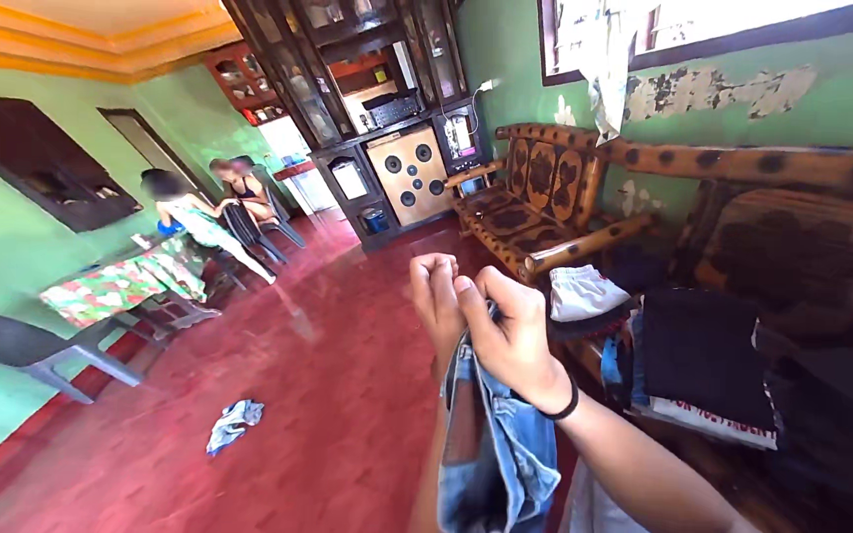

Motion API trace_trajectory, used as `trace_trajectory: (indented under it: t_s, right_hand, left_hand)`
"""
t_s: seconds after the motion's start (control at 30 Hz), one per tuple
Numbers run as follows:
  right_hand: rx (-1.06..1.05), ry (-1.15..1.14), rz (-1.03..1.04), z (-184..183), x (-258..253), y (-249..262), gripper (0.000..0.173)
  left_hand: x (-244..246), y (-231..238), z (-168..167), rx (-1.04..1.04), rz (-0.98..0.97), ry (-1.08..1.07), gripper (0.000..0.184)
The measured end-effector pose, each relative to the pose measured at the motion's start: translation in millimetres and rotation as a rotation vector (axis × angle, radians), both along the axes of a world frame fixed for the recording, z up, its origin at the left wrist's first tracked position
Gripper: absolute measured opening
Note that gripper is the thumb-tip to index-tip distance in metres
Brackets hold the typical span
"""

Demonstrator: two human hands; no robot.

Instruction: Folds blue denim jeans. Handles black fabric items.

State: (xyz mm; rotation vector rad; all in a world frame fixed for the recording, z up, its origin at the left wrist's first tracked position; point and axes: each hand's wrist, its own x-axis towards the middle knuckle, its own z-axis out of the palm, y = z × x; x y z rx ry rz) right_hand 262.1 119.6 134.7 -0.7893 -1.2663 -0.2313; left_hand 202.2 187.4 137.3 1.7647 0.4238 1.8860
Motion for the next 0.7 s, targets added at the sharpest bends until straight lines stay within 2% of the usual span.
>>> trace_trajectory:
  t_s: [0.03, 0.1, 0.17, 0.23, 0.27, 0.37, 0.47, 0.53, 0.6, 0.7]
  right_hand:
    - [-0.023, -0.024, -0.049, -2, 6, 0, 0.032]
    - [-0.119, -0.067, -0.151, -1, 19, -6, 0.036]
    - [-0.226, -0.074, -0.241, 4, 32, -18, 0.039]
    - [-0.266, -0.071, -0.312, 8, 39, -32, 0.038]
    - [-0.266, -0.075, -0.329, 9, 41, -38, 0.037]
    - [-0.255, -0.118, -0.307, 15, 41, -54, 0.036]
    - [-0.252, -0.142, -0.287, 17, 43, -66, 0.036]
    - [-0.271, -0.153, -0.309, 16, 51, -68, 0.037]
    - [-0.303, -0.148, -0.346, 17, 66, -69, 0.037]
    - [-0.308, -0.104, -0.357, 12, 94, -66, 0.038]
  left_hand:
    - [-9, -9, 0, -0.110, -0.059, 0.086, 0.028]
    - [-36, -21, -3, -0.261, -0.385, 0.239, 0.049]
    - [-65, -31, -11, -0.200, -0.589, 0.416, 0.087]
    - [-85, -51, -15, -0.048, -0.535, 0.642, 0.111]
    - [-86, -66, -17, -0.019, -0.454, 0.706, 0.115]
    - [-69, -97, -21, -0.129, -0.226, 0.735, 0.101]
    - [-66, -93, -22, -0.241, -0.258, 0.808, 0.075]
    - [-69, -91, -19, -0.217, -0.245, 0.942, 0.057]
    - [-67, -87, -15, -0.191, -0.223, 1.047, 0.050]
    - [-54, -72, -10, -0.236, -0.242, 1.054, 0.036]
